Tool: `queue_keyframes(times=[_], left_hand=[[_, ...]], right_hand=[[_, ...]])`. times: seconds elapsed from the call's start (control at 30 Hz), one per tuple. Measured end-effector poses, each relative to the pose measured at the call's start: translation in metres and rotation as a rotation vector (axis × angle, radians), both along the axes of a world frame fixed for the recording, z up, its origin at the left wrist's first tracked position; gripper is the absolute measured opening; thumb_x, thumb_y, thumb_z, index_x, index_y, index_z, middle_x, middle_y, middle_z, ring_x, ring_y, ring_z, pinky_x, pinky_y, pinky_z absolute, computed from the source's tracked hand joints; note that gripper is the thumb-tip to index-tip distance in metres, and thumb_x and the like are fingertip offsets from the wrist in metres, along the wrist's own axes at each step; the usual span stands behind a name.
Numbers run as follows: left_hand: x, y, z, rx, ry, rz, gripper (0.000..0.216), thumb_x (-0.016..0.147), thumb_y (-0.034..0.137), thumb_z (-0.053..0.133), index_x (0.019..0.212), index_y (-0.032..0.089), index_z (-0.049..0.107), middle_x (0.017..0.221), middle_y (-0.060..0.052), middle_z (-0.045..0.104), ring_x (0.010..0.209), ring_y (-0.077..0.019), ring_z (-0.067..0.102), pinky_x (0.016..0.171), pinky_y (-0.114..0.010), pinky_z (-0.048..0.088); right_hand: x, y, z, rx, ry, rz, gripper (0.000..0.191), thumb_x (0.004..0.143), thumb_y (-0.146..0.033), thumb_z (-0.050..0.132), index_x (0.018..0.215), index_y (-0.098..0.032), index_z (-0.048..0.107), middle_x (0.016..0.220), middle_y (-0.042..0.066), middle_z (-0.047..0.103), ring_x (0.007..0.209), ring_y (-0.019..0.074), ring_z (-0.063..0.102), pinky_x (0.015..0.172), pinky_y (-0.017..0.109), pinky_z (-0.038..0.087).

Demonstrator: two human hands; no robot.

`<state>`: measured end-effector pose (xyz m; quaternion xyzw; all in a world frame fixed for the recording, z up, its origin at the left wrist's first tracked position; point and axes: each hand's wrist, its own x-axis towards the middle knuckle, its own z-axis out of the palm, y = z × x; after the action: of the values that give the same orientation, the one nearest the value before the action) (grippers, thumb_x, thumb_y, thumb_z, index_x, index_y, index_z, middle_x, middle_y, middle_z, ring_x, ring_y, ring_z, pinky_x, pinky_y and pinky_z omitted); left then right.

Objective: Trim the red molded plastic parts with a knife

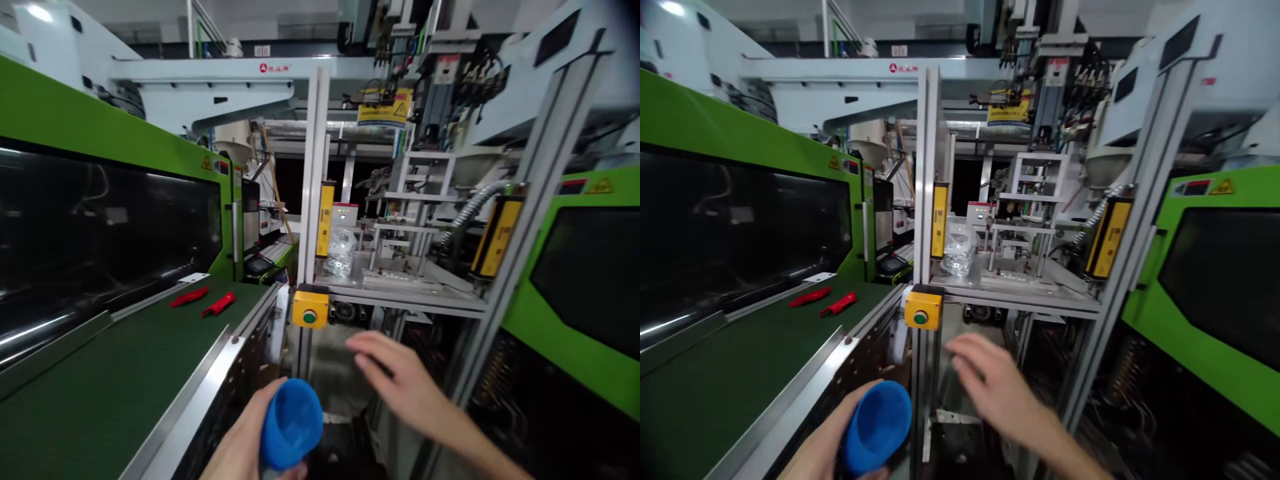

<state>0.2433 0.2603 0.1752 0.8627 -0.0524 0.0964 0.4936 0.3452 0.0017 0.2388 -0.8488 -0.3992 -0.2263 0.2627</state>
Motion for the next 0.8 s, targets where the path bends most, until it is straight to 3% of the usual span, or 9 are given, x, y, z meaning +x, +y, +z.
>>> queue_keyframes(times=[0.17,0.23,0.33,0.53,0.8], left_hand=[[0.051,-0.076,0.020,-0.138,0.086,-0.076,0.068,0.064,0.019,0.068,0.129,0.022,0.049,0.125,-0.008,0.060,0.114,-0.0294,0.057,0.101,-0.042,0.042],[0.078,-0.104,0.020,-0.208,0.087,-0.119,0.063,0.068,0.023,0.068,0.128,0.019,0.048,0.120,-0.010,0.062,0.108,-0.0285,0.059,0.097,-0.040,0.043],[0.118,-0.143,0.014,-0.303,0.032,-0.166,0.061,0.070,0.025,0.070,0.126,0.018,0.048,0.115,-0.010,0.063,0.104,-0.0282,0.059,0.094,-0.039,0.043],[0.168,-0.209,0.007,-0.370,0.011,-0.179,0.062,0.070,0.030,0.073,0.125,0.015,0.048,0.118,-0.013,0.061,0.108,-0.0291,0.057,0.097,-0.039,0.041],[0.201,-0.260,0.012,-0.460,0.030,-0.168,0.063,0.069,0.032,0.075,0.123,0.016,0.048,0.120,-0.015,0.060,0.110,-0.0312,0.056,0.097,-0.042,0.041]], right_hand=[[0.099,-0.108,0.038,-0.056,-0.163,-0.340,0.027,0.093,-0.023,0.043,0.103,-0.014,0.066,0.104,0.013,0.066,0.098,0.0218,0.062,0.090,0.043,0.050],[0.133,-0.134,0.054,-0.134,-0.186,-0.400,0.023,0.094,-0.025,0.048,0.102,-0.012,0.065,0.100,0.010,0.065,0.093,0.0197,0.062,0.087,0.042,0.050],[0.168,-0.148,0.069,-0.285,-0.185,-0.380,0.020,0.095,-0.028,0.052,0.100,-0.014,0.064,0.096,0.005,0.065,0.088,0.0157,0.061,0.084,0.037,0.050],[0.183,-0.151,0.075,-0.489,-0.162,-0.230,0.021,0.095,-0.024,0.048,0.099,-0.014,0.066,0.097,0.006,0.063,0.084,0.0142,0.059,0.079,0.032,0.049],[0.183,-0.169,0.082,-0.477,-0.165,-0.087,0.027,0.096,-0.024,0.042,0.101,-0.019,0.068,0.099,0.008,0.062,0.084,0.0163,0.060,0.077,0.030,0.048]])
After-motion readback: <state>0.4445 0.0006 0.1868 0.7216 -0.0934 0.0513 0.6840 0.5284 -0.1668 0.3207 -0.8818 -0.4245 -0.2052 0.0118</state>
